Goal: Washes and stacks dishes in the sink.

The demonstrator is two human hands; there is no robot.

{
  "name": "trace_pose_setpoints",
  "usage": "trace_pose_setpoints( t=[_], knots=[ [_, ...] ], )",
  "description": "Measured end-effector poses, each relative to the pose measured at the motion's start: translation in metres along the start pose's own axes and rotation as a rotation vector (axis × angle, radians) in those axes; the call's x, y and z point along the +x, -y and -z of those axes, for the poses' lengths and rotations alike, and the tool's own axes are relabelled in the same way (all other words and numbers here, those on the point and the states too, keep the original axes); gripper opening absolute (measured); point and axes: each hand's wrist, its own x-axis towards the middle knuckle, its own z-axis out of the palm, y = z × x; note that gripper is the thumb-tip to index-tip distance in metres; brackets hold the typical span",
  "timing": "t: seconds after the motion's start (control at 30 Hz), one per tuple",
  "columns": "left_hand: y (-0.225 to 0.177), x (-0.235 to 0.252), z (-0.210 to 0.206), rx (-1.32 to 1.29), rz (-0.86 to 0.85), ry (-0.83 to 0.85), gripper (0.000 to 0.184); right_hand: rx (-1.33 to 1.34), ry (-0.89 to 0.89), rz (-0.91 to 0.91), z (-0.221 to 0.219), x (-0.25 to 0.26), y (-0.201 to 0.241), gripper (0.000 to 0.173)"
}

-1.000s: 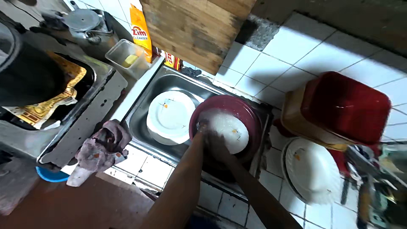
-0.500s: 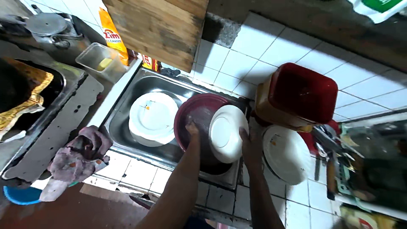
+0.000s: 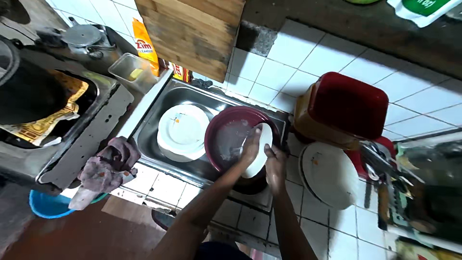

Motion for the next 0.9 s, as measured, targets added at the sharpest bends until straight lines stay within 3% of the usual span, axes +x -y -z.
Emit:
trace_pose_setpoints(
  t=[0.07,0.17,0.23,0.3,0.4,0.5,0.57,0.63,0.7,0.8,0.9],
  knots=[
    [-0.016,-0.018,-0.009,0.019,-0.072,-0.026,0.057,0.016,-0.014,0.049,0.001,0.001,0.002,0.026],
    [-0.039,-0.043,-0.016,0.183,-0.232,0.049,0.073,0.135,0.026,0.050,0.006,0.003,0.000,0.025],
    [-0.039,-0.027,-0.007,0.369,-0.274,0.065,0.065,0.149,0.023,0.003,0.006,-0.002,0.001,0.023],
    [-0.039,-0.002,0.010,0.351,-0.175,0.089,0.054,0.141,0.024,0.010,0.006,-0.010,0.005,0.021],
    [-0.019,-0.002,0.035,0.083,0.051,0.041,0.056,0.195,-0.003,0.029,0.010,-0.022,0.015,0.020],
    [0.013,-0.029,0.034,-0.070,0.137,-0.093,0.055,0.181,-0.026,0.146,0.022,-0.024,0.025,0.019],
    [0.018,-0.061,0.029,-0.117,0.275,-0.072,0.053,0.068,-0.098,0.271,0.032,-0.028,0.039,0.021],
    [0.009,-0.076,0.032,0.052,0.313,0.012,0.045,-0.063,-0.210,0.410,0.042,-0.036,0.057,0.025],
    [-0.007,-0.073,0.055,0.281,0.143,0.034,0.039,-0.140,-0.269,0.534,0.047,-0.047,0.067,0.031],
    [-0.012,-0.056,0.116,0.460,-0.012,-0.252,0.037,-0.150,-0.146,0.648,0.039,-0.050,0.042,0.028],
    [-0.003,-0.043,0.193,0.746,0.089,-0.461,0.049,-0.218,-0.002,0.602,0.044,-0.056,0.024,0.027]
  ],
)
